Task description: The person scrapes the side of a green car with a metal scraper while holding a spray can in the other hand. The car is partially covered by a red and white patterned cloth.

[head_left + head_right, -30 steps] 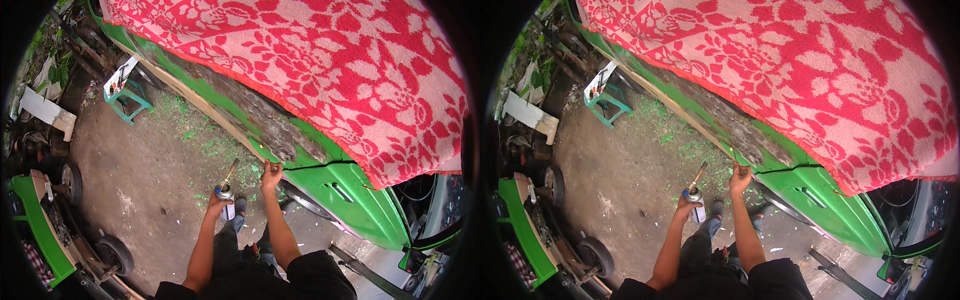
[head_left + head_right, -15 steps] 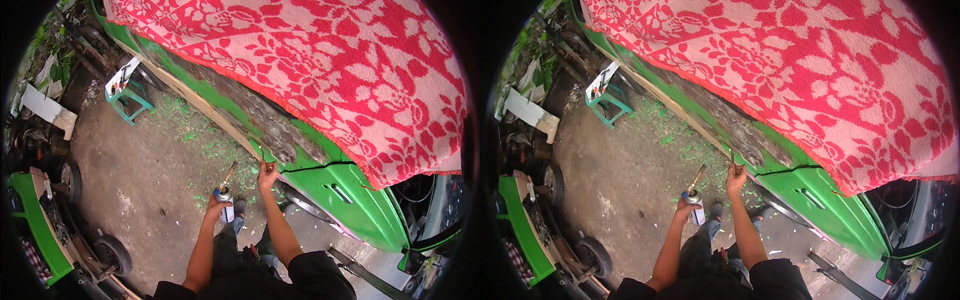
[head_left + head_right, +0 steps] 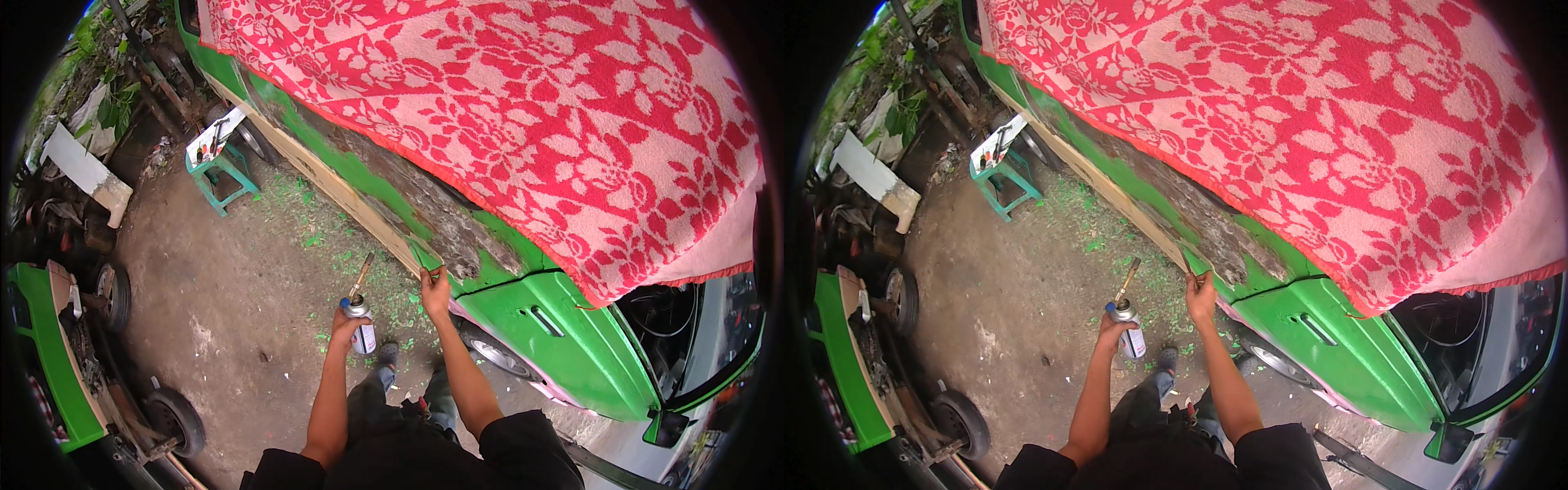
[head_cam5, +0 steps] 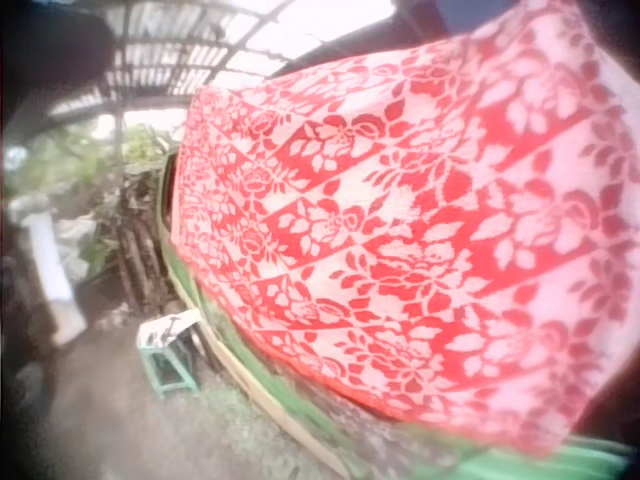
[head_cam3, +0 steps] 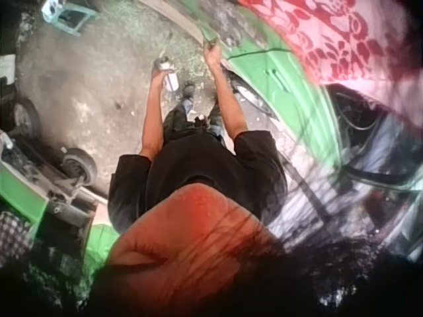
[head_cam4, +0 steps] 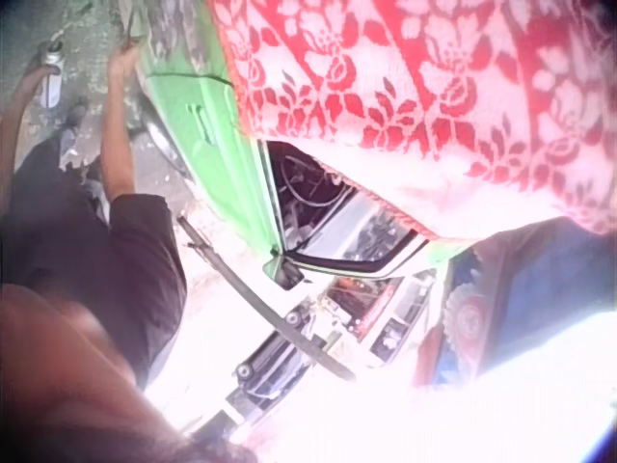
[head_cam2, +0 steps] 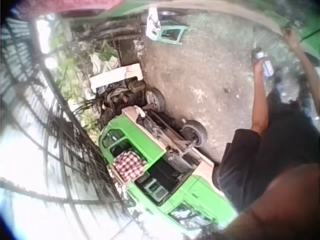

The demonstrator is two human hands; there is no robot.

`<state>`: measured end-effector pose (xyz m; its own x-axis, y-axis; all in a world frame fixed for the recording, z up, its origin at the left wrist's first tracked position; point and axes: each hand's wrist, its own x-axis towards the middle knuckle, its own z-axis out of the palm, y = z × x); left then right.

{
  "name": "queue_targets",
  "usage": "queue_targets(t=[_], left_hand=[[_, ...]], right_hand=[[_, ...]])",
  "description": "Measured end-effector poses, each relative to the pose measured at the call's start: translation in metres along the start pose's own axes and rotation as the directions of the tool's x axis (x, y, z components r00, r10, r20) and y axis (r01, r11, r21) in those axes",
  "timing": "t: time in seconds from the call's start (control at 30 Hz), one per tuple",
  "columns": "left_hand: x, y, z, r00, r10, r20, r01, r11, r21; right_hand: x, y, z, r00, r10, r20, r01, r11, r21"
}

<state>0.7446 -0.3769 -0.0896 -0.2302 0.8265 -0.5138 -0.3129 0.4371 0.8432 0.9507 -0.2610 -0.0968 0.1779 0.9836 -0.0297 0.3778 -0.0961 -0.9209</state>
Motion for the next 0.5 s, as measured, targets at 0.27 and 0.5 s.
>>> queue_targets(t=[0.27,0.5], left_hand=[[0.003,0.02,0.022,0.994,0.033,0.102,-0.034,0.999,0.018],[-0.005,0.016,0.029,0.98,-0.018,0.196,0.009,0.999,0.046]], right_hand=[[-0.01,-0.008,-0.028,0.822,0.418,0.386,-0.569,0.626,0.533],[-0.024,-0.023,-0.045,0.815,0.466,0.345,-0.579,0.675,0.457]])
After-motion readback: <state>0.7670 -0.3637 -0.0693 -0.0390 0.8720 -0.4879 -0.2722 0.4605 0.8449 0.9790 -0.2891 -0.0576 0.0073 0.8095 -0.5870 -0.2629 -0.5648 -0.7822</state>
